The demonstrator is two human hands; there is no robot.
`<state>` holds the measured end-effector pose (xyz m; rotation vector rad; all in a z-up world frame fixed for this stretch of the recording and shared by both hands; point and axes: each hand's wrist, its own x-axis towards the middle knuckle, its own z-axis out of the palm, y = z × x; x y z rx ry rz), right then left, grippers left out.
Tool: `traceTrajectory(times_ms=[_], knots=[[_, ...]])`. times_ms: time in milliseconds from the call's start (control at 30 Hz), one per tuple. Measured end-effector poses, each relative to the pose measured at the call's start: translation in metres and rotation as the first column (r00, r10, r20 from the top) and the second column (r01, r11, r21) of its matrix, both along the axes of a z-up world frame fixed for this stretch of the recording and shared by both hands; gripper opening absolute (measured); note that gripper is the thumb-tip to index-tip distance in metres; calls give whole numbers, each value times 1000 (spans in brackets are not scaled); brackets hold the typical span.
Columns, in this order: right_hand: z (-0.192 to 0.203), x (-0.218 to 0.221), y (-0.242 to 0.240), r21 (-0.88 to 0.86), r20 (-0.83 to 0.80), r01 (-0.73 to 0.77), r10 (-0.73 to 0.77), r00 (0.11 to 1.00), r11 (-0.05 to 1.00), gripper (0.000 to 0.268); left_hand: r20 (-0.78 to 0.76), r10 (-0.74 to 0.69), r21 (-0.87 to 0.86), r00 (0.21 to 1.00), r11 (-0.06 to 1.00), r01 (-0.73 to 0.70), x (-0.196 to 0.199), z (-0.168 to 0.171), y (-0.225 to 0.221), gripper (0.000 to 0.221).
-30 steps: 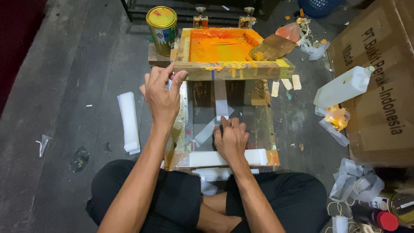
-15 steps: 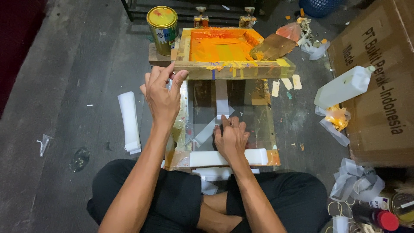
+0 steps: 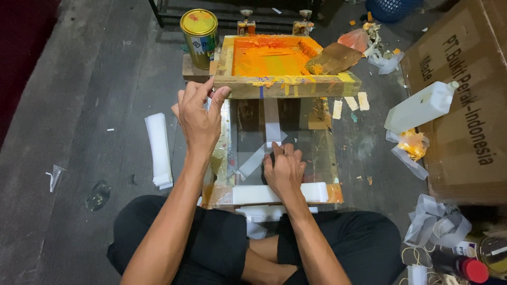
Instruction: Manually screen printing orange ink onto small white labels using a screen frame and a squeegee.
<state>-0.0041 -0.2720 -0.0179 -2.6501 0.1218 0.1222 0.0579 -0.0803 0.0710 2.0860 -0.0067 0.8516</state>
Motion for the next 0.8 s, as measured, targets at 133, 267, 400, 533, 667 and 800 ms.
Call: traceTrajectory(times_ms=[133,267,400,533,667,800], knots=[[1,1,1,5,16,1,-1,1000,1000,50,1,-2,3,1000,1000,2,1,0,1,40],[2,0,1,8,23,4,-5,1000,1000,50,7,-2,-2,1000,1000,2,1,-1,0,40],[-3,0,0,19,26,11,-11,1000,1000,50,10,0,6,1000,1000,0,1,-3,1,39],[-10,1,0,-8,51,8,-8,999,1000,50,12,-5,-2,1000,1000,5,0,-2,1,38],[-11,2,0,-22,65,0,2,998,1000,50,13,-5,-1,1000,1000,5,0,-2,0,39],[-9,1,1,-27,71,2,0,998,1000,50,20,0,-4,1000,1000,0,0,-2,0,39]])
